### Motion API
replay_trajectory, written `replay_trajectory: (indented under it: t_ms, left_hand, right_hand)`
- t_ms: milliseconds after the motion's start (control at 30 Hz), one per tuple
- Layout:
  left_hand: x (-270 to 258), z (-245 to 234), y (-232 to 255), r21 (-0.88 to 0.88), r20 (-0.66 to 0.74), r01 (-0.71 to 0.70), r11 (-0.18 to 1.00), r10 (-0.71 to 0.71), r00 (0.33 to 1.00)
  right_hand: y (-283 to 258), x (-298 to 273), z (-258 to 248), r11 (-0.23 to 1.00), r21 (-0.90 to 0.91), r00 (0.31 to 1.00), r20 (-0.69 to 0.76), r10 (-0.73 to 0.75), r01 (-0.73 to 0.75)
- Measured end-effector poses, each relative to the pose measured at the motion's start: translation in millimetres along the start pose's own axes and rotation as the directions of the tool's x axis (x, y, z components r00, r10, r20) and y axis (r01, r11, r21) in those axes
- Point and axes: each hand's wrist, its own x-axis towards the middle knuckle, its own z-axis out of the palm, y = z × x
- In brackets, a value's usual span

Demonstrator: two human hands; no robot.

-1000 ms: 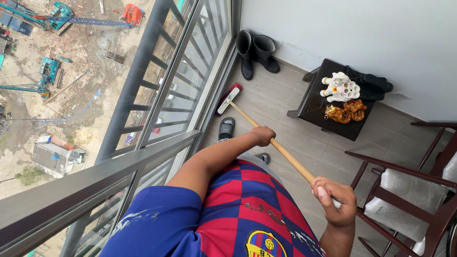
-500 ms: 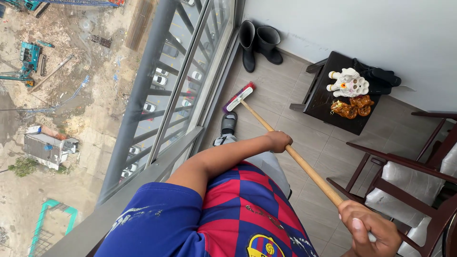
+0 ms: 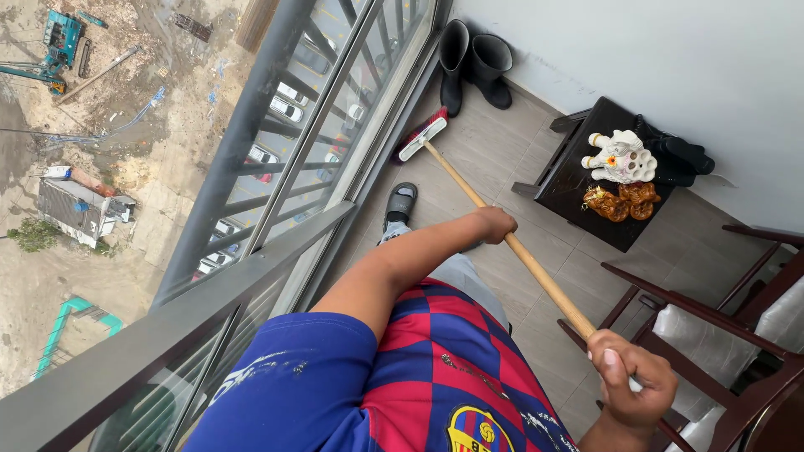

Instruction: The person is sweeping the floor of a balcony using a broom.

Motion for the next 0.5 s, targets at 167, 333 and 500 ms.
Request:
replay_trajectory:
  t_ms: [167, 333, 500]
  left_hand:
    - [14.8, -0.9, 53.8, -0.003, 0.147, -0.052, 0.999, 0.052, 0.988]
    - [26.8, 9.0, 71.2, -0.040, 0.080, -0.131, 0.991, 0.134, 0.988]
    - [-8.4, -16.6, 96.7, -0.117, -0.044, 0.005, 0.993, -0.011, 0.999]
  right_hand:
    - [-29.5, 3.5, -34.9, 0.991, -0.128, 0.999, 0.024, 0.037, -0.034]
    - [-44.4, 19.1, -57.7, 0.988, -0.146, 0.995, 0.090, -0.043, 0.056]
    - [-38.5, 27.0, -88.9, 0.975, 0.079, 0.948, 0.227, -0.222, 0.209]
